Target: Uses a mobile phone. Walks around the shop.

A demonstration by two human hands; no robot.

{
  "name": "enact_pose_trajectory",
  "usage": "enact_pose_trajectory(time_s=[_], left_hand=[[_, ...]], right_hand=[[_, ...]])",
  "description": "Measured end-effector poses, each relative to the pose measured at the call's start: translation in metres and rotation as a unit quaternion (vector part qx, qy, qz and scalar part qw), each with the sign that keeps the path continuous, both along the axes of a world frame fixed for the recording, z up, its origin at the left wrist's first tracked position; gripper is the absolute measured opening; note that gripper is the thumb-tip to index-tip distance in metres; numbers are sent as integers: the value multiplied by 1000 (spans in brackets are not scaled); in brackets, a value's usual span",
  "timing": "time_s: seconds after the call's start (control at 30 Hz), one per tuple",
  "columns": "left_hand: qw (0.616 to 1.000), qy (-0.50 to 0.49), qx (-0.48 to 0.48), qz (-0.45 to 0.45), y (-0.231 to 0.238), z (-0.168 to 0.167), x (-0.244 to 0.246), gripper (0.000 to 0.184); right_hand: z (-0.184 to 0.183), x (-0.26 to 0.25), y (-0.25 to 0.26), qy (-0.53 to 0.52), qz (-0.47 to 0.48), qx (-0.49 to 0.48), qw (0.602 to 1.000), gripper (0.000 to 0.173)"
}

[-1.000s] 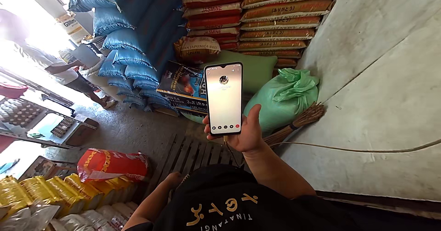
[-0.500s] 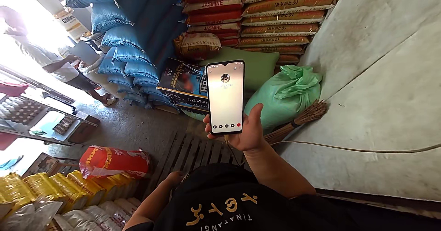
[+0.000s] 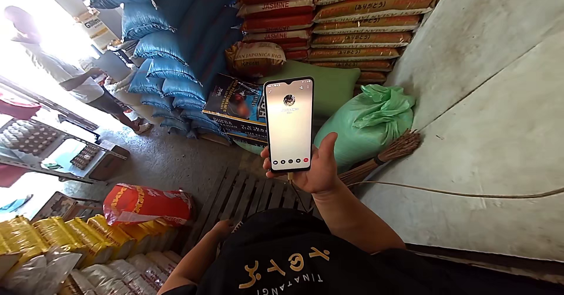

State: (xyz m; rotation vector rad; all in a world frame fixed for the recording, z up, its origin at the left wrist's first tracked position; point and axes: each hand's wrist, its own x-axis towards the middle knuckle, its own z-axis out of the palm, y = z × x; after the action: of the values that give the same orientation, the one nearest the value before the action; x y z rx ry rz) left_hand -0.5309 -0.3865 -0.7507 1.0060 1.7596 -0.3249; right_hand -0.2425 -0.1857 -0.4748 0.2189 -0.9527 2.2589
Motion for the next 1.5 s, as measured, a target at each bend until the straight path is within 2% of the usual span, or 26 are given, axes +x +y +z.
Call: enact_pose_trajectory(time_s=[0.9,1.3,1.5], left_hand=[[1000,17,-4,-24,3,-3,-5,47],[1000,-5,-8,-2,2,12,4,46],[1000,-5,-11,7,2,7,3,46]], right_hand=[[-2,-1,-3,4,3,-7,1000,92],[-5,1,-3,2,-15,-3,1000,93],[-7,1,-1,-2,-13,-4,1000,95]])
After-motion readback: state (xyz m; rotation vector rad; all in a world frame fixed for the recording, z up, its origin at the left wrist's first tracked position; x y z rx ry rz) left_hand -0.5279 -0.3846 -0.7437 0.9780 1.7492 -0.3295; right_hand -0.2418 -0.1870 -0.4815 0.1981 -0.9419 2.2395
